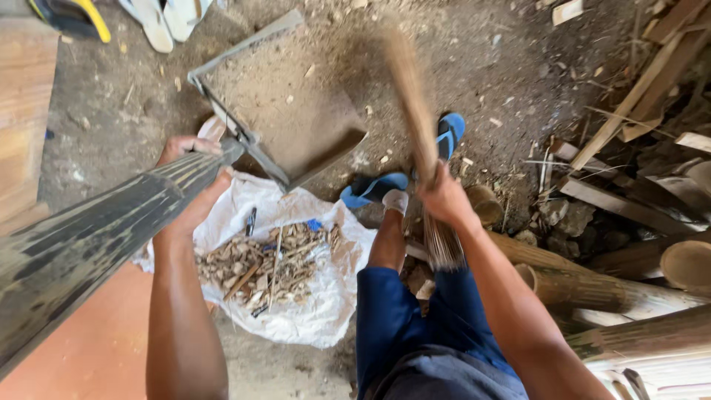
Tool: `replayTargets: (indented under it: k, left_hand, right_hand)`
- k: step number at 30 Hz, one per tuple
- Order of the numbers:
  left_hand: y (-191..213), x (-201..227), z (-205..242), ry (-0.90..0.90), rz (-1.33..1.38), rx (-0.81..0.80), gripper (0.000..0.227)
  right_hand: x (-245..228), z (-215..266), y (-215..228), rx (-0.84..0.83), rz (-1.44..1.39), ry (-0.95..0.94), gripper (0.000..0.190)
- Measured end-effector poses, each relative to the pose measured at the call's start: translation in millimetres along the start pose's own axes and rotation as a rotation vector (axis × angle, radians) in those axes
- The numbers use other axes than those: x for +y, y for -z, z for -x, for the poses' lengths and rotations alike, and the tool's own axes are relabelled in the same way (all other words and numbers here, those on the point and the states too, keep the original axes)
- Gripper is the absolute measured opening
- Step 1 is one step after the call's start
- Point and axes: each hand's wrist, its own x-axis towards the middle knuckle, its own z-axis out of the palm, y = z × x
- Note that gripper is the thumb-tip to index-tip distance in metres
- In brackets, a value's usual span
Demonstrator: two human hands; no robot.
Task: The person sweeps scattered wood chips and debris from the floor into a dustpan using a broom, then empties the dustpan into a large white sack. The person repeats the sweeping and emptying process multiple times to collect the debris.
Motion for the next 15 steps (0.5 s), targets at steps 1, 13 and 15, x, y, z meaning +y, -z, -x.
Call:
replayTargets:
  k: [1, 13, 15]
  left_hand:
    - [-1.0, -4.0, 6.0, 0.065, 0.008, -0.008, 0.038]
    - [33.2, 18.1, 19.5, 0.047, -0.063, -0.175, 0.043]
    - [45.7, 26.7, 30.7, -0.088, 0.045, -0.162, 0.044]
  right_hand:
    - [-2.1, -16.4, -10.2, 0.032, 0.009, -0.045, 0.081]
    - [49.0, 30.6, -30.7, -0.025, 0.101, 0.043, 0.095]
    - [46.7, 21.8, -39.4, 0.064, 0.063, -0.051, 0.096]
